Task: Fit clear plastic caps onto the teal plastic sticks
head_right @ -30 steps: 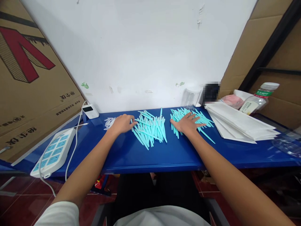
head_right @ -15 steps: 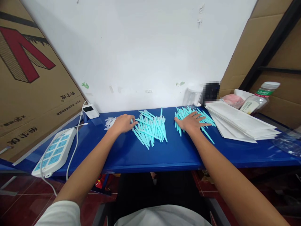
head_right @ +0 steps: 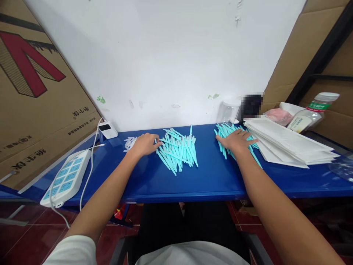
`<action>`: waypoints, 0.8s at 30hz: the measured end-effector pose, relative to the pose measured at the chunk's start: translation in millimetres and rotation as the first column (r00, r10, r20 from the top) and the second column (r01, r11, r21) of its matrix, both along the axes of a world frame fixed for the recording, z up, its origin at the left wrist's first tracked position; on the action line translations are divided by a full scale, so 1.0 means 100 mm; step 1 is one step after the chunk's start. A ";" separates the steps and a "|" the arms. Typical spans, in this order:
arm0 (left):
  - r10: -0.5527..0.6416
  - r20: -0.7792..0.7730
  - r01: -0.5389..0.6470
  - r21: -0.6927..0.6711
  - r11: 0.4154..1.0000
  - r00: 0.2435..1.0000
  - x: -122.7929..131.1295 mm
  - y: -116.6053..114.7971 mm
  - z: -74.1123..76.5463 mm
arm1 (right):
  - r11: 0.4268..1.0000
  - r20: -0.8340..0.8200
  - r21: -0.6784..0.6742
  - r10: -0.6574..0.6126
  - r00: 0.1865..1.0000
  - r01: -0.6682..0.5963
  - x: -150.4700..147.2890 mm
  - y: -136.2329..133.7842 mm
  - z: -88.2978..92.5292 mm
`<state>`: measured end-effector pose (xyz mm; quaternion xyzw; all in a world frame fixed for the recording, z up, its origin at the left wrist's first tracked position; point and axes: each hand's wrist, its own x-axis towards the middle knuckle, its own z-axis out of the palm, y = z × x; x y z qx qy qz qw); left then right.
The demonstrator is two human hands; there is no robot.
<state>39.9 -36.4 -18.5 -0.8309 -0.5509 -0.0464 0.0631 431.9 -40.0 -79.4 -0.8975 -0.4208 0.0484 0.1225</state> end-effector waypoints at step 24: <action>-0.002 0.019 0.001 0.012 1.000 1.000 -0.01 0.00 -0.01 | 0.881 0.295 0.231 0.341 0.892 -0.413 -0.49 -0.23 0.37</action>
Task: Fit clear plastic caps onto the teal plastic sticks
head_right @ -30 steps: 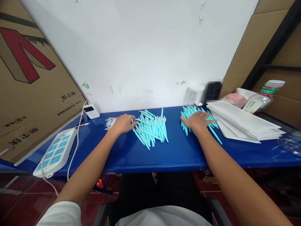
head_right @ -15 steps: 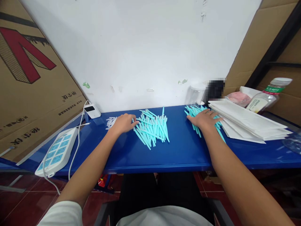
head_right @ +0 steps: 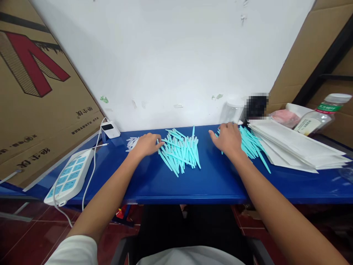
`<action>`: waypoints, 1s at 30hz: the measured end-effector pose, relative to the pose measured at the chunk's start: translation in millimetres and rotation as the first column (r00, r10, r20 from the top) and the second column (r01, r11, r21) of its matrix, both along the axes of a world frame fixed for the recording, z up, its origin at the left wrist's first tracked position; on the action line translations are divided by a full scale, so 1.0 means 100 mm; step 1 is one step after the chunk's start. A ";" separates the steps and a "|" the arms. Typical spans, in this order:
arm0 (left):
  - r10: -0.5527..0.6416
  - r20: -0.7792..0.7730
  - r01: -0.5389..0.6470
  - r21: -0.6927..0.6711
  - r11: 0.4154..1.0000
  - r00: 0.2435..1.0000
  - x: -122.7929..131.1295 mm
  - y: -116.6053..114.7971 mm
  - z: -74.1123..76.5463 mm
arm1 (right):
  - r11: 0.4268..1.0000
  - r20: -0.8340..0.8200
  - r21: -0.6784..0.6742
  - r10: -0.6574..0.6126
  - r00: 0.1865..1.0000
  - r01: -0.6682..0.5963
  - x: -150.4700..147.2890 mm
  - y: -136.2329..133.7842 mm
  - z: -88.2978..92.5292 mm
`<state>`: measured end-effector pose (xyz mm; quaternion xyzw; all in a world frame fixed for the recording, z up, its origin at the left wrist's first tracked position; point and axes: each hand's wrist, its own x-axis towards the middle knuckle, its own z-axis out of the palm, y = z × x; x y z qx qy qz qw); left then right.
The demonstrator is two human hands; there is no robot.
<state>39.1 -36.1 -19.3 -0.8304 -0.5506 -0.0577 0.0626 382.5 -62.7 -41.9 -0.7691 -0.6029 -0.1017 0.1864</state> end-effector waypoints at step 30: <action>-0.197 0.664 0.248 0.018 0.968 0.721 0.33 -0.11 -0.14 | 0.360 -0.844 -0.209 0.402 0.354 -0.909 -0.43 -0.03 0.37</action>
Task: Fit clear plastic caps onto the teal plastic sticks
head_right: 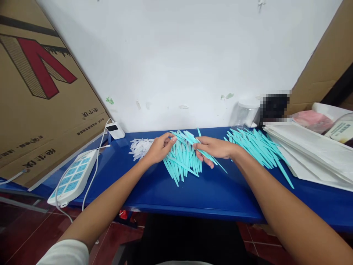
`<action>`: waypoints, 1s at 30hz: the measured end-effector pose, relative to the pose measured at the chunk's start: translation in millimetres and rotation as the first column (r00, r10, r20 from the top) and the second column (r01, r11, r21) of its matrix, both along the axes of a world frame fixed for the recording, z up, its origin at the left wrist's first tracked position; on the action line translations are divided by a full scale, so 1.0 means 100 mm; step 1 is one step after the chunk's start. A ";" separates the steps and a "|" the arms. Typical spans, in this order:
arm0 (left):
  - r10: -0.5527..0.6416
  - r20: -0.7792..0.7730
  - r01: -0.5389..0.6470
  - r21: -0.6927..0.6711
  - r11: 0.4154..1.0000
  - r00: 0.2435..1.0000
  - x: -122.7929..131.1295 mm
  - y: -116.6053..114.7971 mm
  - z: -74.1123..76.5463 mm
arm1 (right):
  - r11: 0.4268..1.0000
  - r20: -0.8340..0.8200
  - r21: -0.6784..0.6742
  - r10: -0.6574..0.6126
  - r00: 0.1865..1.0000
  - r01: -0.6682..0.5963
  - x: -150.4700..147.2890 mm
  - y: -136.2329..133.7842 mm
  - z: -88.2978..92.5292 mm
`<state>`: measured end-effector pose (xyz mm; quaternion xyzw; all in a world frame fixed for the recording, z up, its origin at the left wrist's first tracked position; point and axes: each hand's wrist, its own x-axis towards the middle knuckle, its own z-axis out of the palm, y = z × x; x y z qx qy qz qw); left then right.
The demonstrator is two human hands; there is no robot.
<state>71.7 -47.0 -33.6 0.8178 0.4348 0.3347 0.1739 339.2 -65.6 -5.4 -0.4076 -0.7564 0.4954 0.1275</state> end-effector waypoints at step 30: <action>-0.075 0.367 0.159 -0.205 0.966 0.927 0.07 0.06 -0.11 | 0.956 -0.244 0.112 -0.237 0.940 0.270 -0.32 -0.11 -0.04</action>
